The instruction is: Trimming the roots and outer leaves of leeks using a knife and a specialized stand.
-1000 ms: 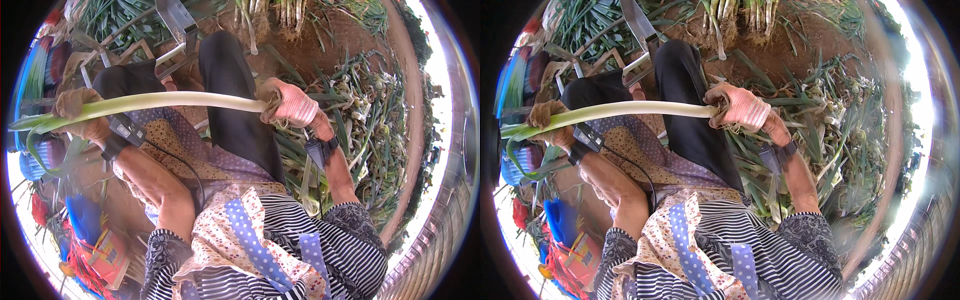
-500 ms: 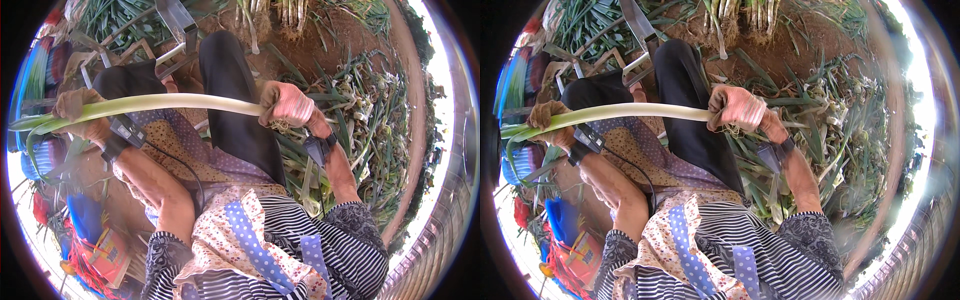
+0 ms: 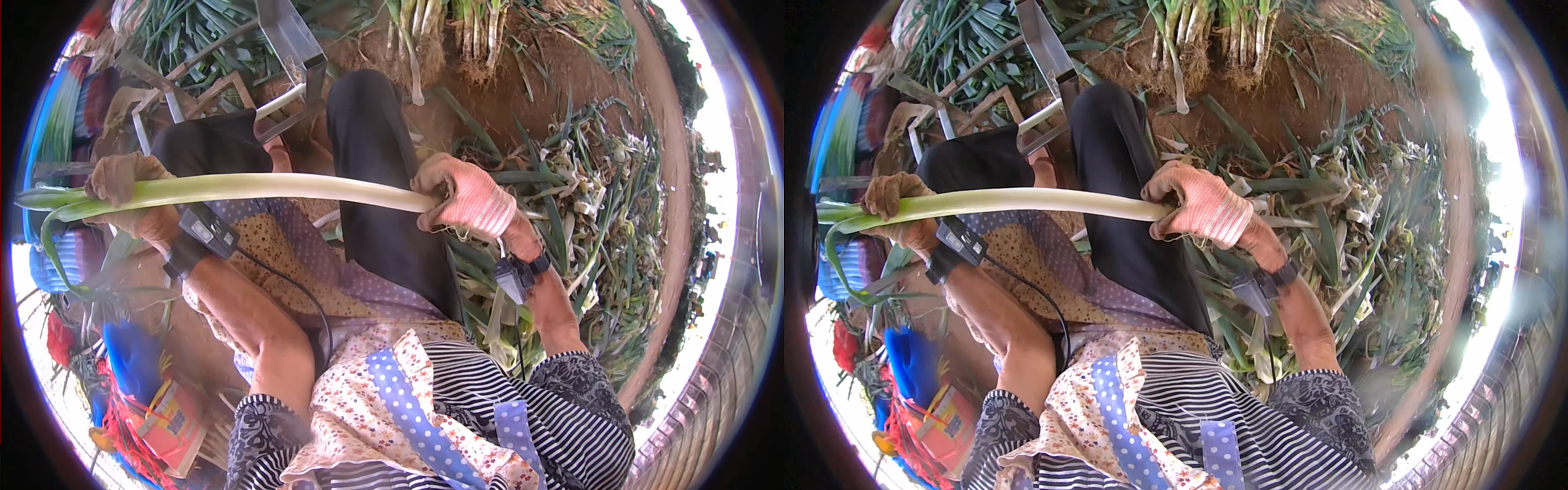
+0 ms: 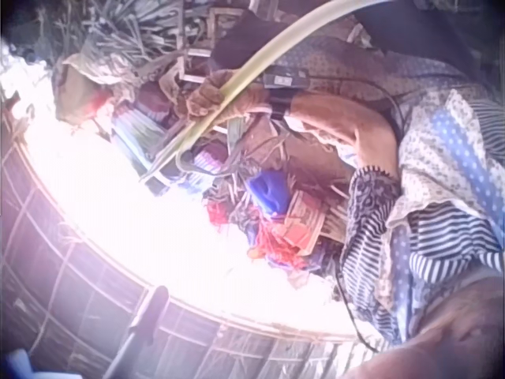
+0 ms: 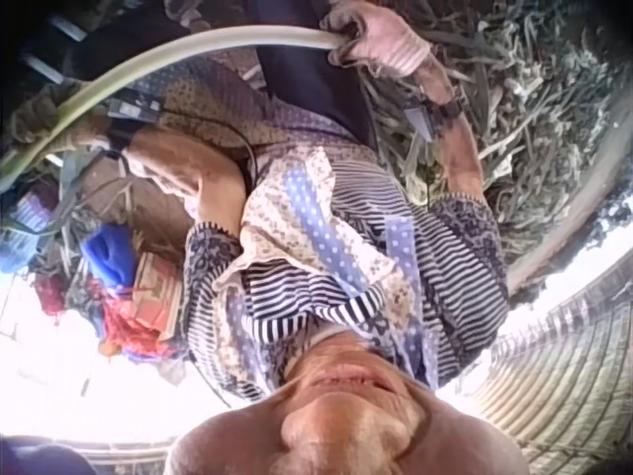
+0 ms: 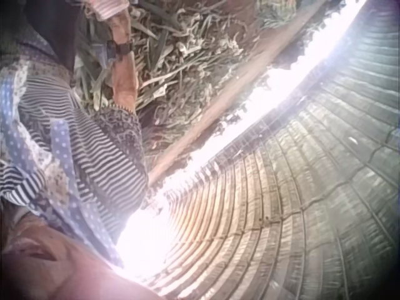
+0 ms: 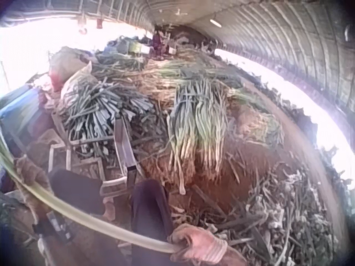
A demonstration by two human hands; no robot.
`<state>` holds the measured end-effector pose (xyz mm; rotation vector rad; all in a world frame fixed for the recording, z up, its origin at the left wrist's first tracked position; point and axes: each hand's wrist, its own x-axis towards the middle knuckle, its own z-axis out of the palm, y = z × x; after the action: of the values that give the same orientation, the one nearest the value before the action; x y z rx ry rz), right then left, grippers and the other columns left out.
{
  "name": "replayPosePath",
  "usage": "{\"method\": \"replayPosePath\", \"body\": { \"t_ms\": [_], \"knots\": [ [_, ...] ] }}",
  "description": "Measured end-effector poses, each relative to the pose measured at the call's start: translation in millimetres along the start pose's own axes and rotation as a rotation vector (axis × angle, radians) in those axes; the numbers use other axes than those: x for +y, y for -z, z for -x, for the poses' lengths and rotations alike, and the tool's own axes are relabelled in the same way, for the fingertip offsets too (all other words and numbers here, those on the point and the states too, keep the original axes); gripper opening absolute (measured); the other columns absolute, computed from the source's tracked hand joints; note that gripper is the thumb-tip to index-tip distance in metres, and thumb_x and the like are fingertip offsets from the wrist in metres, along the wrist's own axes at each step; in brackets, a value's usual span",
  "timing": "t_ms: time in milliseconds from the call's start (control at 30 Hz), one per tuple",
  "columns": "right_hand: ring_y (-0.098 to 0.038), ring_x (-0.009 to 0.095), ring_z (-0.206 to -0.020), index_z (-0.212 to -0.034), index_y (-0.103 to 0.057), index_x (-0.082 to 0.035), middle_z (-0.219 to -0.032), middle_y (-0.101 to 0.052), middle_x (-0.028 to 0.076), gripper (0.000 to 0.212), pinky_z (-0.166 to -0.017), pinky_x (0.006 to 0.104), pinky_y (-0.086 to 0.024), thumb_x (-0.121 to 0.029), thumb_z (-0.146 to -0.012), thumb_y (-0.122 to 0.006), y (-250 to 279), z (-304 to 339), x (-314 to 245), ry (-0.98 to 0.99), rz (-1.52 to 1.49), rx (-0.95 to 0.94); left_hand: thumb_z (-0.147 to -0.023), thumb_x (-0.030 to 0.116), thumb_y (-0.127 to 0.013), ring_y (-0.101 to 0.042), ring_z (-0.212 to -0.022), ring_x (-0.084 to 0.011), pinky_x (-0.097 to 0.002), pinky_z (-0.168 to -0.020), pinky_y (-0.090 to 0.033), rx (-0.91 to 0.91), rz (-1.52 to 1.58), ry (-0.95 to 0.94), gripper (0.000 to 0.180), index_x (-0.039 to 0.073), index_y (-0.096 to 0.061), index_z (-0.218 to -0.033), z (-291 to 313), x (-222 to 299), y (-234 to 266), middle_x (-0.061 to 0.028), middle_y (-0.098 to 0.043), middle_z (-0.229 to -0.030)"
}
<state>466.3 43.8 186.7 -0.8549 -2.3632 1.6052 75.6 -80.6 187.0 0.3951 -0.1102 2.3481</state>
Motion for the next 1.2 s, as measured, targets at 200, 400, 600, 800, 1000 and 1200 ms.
{"method": "replayPosePath", "body": {
  "t_ms": [200,400,600,800,1000,1200],
  "knots": [
    [-0.047,0.011,-0.071,-0.071,-0.043,-0.007,-0.076,-0.049,0.000,0.046,-0.065,0.0266,-0.041,0.002,-0.050,-0.083,4.6,-7.0,-5.6,-0.161,-0.066,-0.045,-0.070,0.029,-0.076,-0.045,-0.043,-0.0056,-0.0180,-0.041,-0.041,0.044,0.028,-0.009,0.030,0.012,-0.052,-0.063,0.1,-6.4,-4.9,0.0029,-0.049,-0.058],
    [-0.047,0.010,-0.068,-0.070,-0.045,-0.008,-0.074,-0.049,-0.001,0.043,-0.062,0.0264,-0.041,0.001,-0.052,-0.082,2.5,-0.5,3.6,-0.093,-0.141,-0.021,-0.067,0.026,-0.076,-0.045,-0.043,-0.0070,-0.0190,-0.041,-0.039,0.020,0.022,0.046,0.029,0.012,-0.051,-0.064,0.0,-6.1,-2.4,0.0025,-0.048,-0.058],
    [-0.052,0.014,-0.068,-0.070,-0.046,-0.008,-0.074,-0.053,0.001,0.042,-0.061,0.0279,-0.042,0.000,-0.052,-0.083,-0.4,8.9,-2.8,-0.009,-0.034,0.136,-0.068,0.042,-0.074,-0.043,-0.046,-0.0084,-0.0203,-0.045,-0.038,0.093,-0.029,0.051,0.038,0.013,-0.049,-0.068,-2.1,4.2,9.4,0.0036,-0.047,-0.060],
    [-0.057,0.026,-0.076,-0.074,-0.057,-0.009,-0.077,-0.056,0.005,0.031,-0.066,0.0353,-0.047,-0.014,-0.056,-0.081,-1.1,12.7,-8.4,0.038,0.293,0.183,-0.072,0.076,-0.042,-0.040,-0.048,-0.0099,-0.0240,-0.045,-0.026,0.311,-0.420,0.156,0.064,0.012,-0.048,-0.072,-5.0,14.4,10.4,0.0026,-0.047,-0.060],
    [-0.059,0.024,-0.076,-0.077,-0.062,-0.011,-0.075,-0.058,0.008,0.016,-0.061,0.0377,-0.048,-0.010,-0.063,-0.069,1.2,40.8,-5.6,0.037,1.247,-0.028,-0.077,0.077,-0.031,-0.040,-0.050,-0.0107,-0.0252,-0.047,-0.026,0.510,-0.677,0.034,0.069,0.011,-0.049,-0.074,-5.0,11.5,-1.1,0.0001,-0.046,-0.059],
    [-0.060,0.029,-0.067,-0.080,-0.062,-0.009,-0.073,-0.061,0.011,0.009,-0.063,0.0396,-0.048,-0.012,-0.073,-0.063,51.9,126.4,44.0,-0.354,1.262,0.162,-0.086,0.049,-0.054,-0.050,-0.059,-0.0195,-0.0291,-0.058,-0.045,0.560,-0.717,-0.224,0.047,0.002,-0.051,-0.080,-3.5,-8.4,-3.2,-0.0100,-0.052,-0.068]
  ]
}}
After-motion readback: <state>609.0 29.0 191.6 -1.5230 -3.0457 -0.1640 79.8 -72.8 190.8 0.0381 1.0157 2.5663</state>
